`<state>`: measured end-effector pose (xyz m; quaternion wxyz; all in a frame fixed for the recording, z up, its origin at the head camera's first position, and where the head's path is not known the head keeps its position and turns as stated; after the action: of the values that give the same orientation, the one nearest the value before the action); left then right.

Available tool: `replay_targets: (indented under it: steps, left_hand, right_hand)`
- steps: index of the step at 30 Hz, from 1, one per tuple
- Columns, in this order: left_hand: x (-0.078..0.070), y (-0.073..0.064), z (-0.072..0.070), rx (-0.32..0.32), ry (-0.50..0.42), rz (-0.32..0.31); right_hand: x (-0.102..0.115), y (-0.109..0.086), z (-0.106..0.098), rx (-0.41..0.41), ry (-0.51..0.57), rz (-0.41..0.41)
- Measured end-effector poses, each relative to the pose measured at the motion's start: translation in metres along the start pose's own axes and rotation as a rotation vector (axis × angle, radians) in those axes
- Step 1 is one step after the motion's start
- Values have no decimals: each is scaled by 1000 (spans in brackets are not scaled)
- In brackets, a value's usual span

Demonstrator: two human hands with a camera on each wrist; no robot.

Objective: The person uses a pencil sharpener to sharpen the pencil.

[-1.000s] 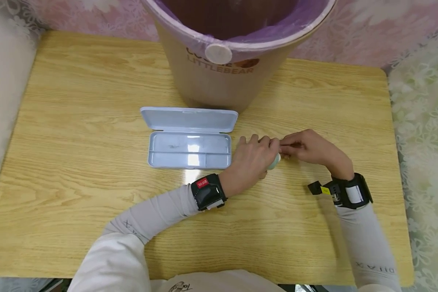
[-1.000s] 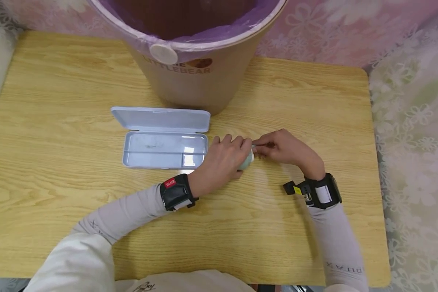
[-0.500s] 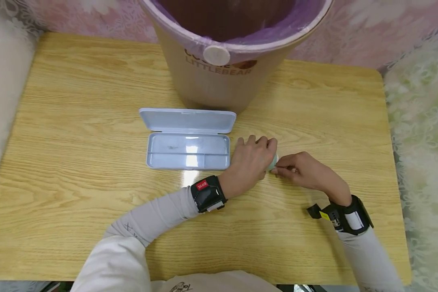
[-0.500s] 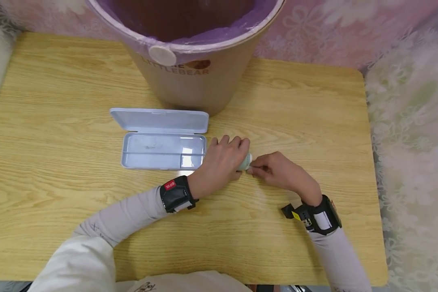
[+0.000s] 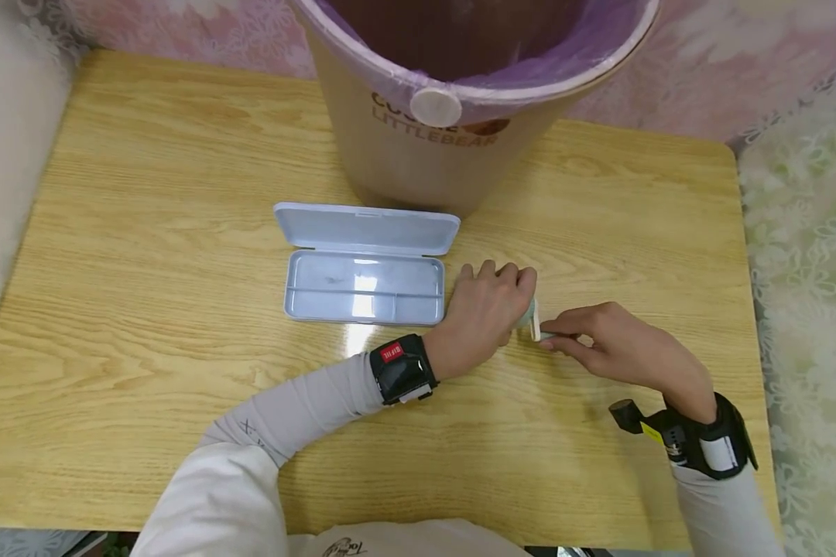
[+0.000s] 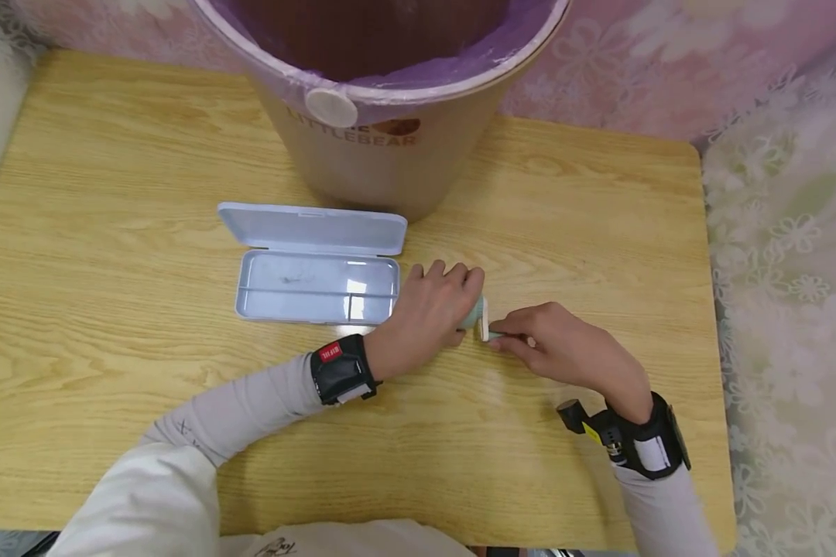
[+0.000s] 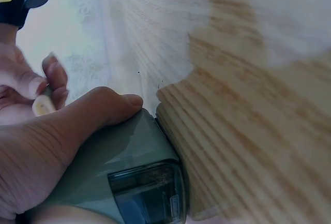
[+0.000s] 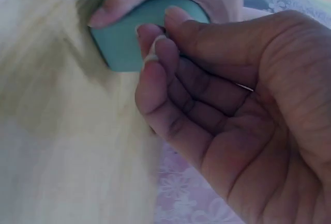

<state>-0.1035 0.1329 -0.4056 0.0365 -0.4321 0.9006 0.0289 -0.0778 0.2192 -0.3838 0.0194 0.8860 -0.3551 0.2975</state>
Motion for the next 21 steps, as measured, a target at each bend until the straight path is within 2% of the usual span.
replay_targets:
  steps: [3, 8, 13, 18, 21]
  left_hand:
    - [0, 1, -2, -22, 7, 0]
    - [-1, 1, -2, -20, 9, 13]
    - [0, 1, -2, -27, 26, 18]
    - [0, 1, -2, -17, 20, 27]
    - [-1, 1, 0, 6, 18, 36]
  right_hand:
    - [2, 1, -12, -5, -23, -6]
    - [2, 4, -26, -10, -63, -9]
    - [-2, 9, -42, -95, -105, -14]
    - [-14, 17, -49, -144, -68, -33]
    - [-23, 23, -50, -125, -40, -2]
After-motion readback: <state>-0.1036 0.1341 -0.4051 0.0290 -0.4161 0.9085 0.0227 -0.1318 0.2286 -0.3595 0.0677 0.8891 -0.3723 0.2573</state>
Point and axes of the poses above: each hand's wrist, its own y-axis towards the middle knuckle, its own z-axis out of the palm, x = y × z, the point moved 9 cm from there along y, towards the middle knuckle, and after that the axes turned 3 degrees about x, right-handed, at the moved point
